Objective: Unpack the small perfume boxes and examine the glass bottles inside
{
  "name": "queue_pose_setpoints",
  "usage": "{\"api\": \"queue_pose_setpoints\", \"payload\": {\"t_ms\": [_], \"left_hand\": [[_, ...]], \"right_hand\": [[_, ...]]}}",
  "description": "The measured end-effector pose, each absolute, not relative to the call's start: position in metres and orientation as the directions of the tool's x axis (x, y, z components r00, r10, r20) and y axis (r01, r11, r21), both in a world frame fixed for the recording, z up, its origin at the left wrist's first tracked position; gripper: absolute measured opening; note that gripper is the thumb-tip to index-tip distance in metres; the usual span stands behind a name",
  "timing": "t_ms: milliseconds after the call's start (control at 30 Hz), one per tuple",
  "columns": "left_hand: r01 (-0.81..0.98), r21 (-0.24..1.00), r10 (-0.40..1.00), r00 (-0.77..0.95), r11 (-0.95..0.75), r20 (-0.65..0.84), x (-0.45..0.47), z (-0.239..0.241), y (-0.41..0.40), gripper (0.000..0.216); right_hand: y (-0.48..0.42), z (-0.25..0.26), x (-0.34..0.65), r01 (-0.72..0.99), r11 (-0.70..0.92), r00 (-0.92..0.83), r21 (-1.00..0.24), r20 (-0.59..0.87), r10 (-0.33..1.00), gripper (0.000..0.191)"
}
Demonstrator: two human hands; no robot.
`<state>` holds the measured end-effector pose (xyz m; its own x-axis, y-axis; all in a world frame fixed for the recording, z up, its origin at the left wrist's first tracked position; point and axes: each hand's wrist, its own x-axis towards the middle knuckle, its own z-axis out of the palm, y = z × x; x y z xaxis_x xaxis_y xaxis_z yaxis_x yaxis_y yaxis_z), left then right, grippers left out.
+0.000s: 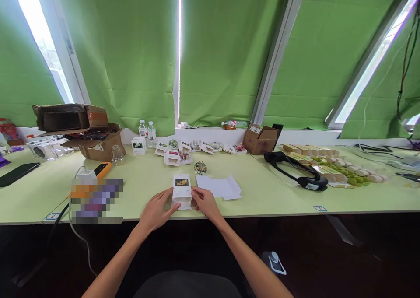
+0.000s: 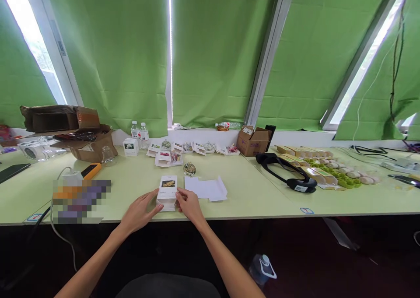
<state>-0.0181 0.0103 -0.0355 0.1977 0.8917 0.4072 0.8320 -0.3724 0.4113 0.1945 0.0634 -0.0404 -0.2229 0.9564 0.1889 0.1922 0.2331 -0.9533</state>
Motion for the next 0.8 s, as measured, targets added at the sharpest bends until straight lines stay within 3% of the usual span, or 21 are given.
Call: {"api": "queue_pose_setpoints", "payload": {"t_ms": [333,667,800], "left_hand": [[0.822,0.431,0.895,0.195,-0.372,0.402,-0.018,-0.034,0.010,0.053],[0.695,0.650,0.941,0.118,-0.307,0.318,-0.022,-0.026,0.013,0.047],[0.597,0.718,0.932,0.181,-0.358,0.314,-0.024,-0.025,0.017,0.046]], "right_hand": [[0.064,-0.044,0.196,0.201,0.275,-0.181,-0.940,0.240,0.954,0.046],[0.068,-0.039,0.199,0.079,0.227,-0.275,-0.971,0.198,0.941,0.047],[0.066,-0.038,0.197,0.135,0.240,-0.305,-0.961,0.190,0.933,0.046]]}}
